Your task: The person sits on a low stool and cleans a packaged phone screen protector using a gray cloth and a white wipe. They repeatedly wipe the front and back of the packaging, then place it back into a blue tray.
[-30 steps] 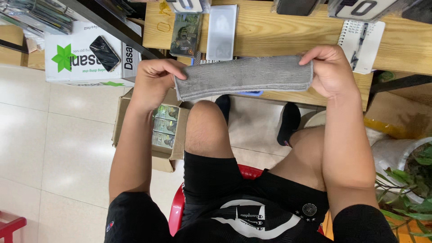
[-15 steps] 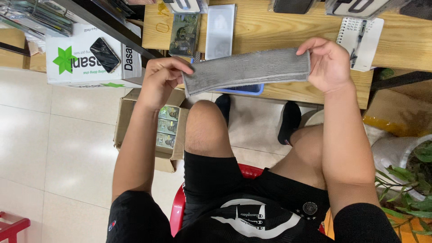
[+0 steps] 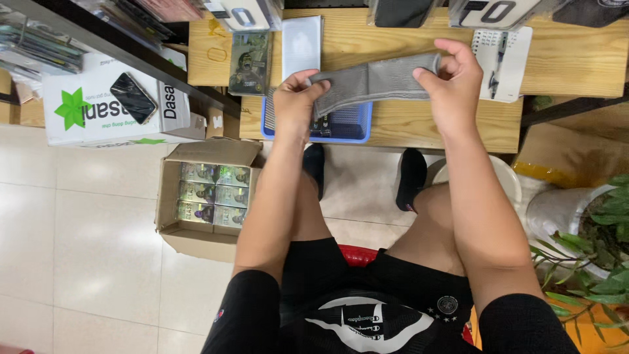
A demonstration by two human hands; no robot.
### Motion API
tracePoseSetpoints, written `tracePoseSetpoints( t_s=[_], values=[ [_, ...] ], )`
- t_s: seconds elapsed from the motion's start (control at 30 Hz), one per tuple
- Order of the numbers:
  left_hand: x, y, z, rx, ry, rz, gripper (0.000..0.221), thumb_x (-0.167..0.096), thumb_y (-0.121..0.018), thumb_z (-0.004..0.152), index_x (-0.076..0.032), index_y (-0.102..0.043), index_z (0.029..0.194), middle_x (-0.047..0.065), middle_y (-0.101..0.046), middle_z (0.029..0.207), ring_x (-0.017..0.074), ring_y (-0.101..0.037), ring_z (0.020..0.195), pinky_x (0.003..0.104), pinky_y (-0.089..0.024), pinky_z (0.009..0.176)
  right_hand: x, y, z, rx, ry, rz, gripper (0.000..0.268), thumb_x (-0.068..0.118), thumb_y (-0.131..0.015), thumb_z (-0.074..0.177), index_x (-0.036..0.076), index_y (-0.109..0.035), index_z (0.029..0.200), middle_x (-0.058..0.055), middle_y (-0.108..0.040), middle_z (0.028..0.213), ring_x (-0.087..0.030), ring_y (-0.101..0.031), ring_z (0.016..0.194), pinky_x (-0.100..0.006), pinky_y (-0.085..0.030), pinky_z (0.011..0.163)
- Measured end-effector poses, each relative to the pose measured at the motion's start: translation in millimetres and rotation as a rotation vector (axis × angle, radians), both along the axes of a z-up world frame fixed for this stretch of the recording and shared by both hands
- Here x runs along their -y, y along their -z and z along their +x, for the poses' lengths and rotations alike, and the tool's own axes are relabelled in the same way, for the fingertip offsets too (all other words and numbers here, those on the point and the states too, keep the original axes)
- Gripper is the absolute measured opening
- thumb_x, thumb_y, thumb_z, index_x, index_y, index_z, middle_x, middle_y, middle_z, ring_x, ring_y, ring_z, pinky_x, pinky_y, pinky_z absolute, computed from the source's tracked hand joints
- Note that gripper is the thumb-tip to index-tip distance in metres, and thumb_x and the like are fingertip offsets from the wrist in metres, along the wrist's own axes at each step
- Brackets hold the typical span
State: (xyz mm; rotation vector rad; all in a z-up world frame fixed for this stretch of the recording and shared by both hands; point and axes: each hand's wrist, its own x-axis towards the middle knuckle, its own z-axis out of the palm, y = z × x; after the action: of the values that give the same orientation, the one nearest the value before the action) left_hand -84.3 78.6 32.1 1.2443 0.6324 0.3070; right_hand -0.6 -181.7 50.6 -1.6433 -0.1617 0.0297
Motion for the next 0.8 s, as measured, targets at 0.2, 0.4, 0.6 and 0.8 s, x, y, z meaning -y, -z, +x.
tracePoseSetpoints(
  t_s=[0.2,0.4,0.6,0.8],
  values=[
    [44.5,37.6,21.8,0.079,-0.023,-0.195,0.03,0.006,-0.084,0.074,-0.001,-0.078,0.103,-0.001,-0.06,0.071,0.0107,-0.059,0.065,0.023,-0.052,0.065,-10.2,11.2,-7.6,-0.005,0.032,-0.089,0.033,0.001,-0.082,0.086,0.006,-0.065,0.114,-0.01,-0.077,0.098,-0.011,-0.069,0.085,-0.024,-0.053,0.077],
    [67.0,49.2,28.8,0.054,0.051,-0.107,0.033,-0.001,-0.087,0.076,-0.004,-0.079,0.108,0.002,-0.055,0.072,0.0104,-0.054,0.064,0.026,-0.046,0.056,-31.7,41.5,-17.8,-0.007,0.026,-0.105,0.024,-0.001,-0.083,0.081,0.007,-0.072,0.101,-0.007,-0.075,0.09,-0.009,-0.067,0.077,-0.021,-0.055,0.066],
    [78.4,23.9,22.1,0.094,0.089,-0.056,0.033,-0.006,-0.087,0.081,-0.003,-0.078,0.112,0.011,-0.072,0.085,0.0141,-0.071,0.081,0.029,-0.065,0.07,-50.0,21.2,-36.5,0.102,-0.002,-0.093,0.029,-0.009,-0.084,0.076,0.001,-0.077,0.102,-0.011,-0.071,0.084,-0.015,-0.069,0.076,-0.027,-0.06,0.064],
    [72.2,30.6,21.0,0.166,0.112,-0.007,0.031,-0.008,-0.086,0.084,-0.004,-0.078,0.114,0.012,-0.074,0.086,0.013,-0.071,0.084,0.029,-0.063,0.073,-57.7,17.6,-38.8,0.326,-0.022,-0.143,0.031,-0.017,-0.083,0.074,-0.006,-0.077,0.103,-0.017,-0.061,0.078,-0.026,-0.067,0.075,-0.033,-0.062,0.06]
  ],
)
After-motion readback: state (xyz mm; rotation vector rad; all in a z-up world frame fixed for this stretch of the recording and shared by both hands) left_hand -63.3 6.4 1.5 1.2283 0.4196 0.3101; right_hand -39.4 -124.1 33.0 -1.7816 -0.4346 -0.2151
